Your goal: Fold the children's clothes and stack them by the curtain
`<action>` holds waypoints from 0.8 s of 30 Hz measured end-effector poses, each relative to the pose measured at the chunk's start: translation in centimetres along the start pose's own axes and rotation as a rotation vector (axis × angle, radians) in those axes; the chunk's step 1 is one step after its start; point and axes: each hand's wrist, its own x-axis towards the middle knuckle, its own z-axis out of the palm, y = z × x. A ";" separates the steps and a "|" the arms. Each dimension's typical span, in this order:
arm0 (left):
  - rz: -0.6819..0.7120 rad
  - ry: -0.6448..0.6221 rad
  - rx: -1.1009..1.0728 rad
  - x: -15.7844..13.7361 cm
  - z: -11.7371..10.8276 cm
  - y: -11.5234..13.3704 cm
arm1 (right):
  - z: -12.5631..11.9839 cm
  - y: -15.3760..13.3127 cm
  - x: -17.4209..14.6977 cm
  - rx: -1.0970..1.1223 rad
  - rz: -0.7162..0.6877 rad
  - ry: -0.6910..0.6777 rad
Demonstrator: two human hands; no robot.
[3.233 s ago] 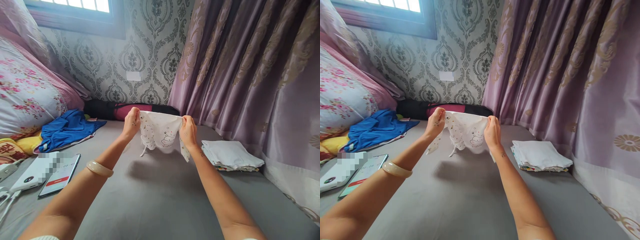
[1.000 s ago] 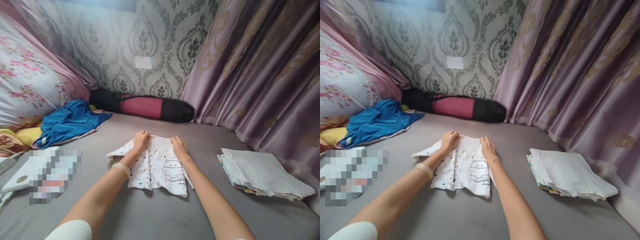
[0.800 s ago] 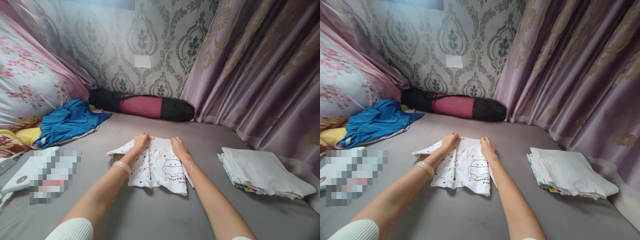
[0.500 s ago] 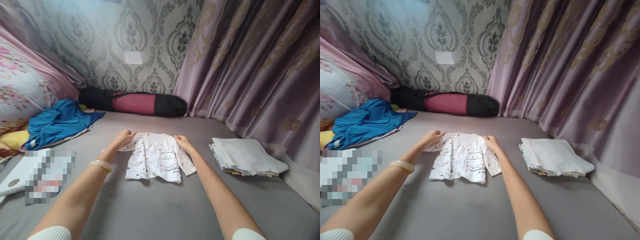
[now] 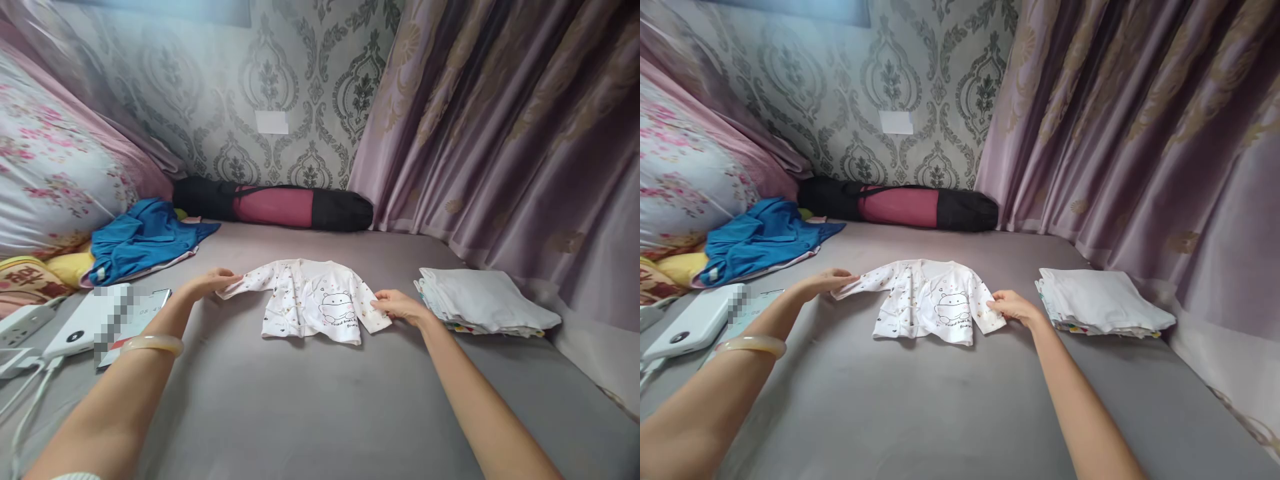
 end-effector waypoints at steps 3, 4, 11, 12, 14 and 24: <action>0.002 -0.117 -0.082 -1.2 -0.7 -0.8 | -0.7 0.0 -0.9 -0.009 0.010 -0.069; 0.006 -0.136 -0.108 -1.5 -0.9 -0.8 | -0.9 -0.1 -1.0 -0.026 0.012 -0.070; -0.041 -0.055 -0.365 -2.2 -1.3 0.0 | -2.9 -0.2 0.1 -0.282 0.003 0.243; -0.066 0.002 -0.388 -2.0 -1.1 0.0 | -3.3 0.0 0.4 -0.365 -0.003 0.328; -0.098 0.138 -0.387 -1.4 -0.8 0.1 | -3.9 0.3 1.1 -0.520 -0.016 0.485; -0.036 0.392 0.020 0.7 0.6 -1.2 | -2.5 2.1 2.2 -0.928 0.009 0.714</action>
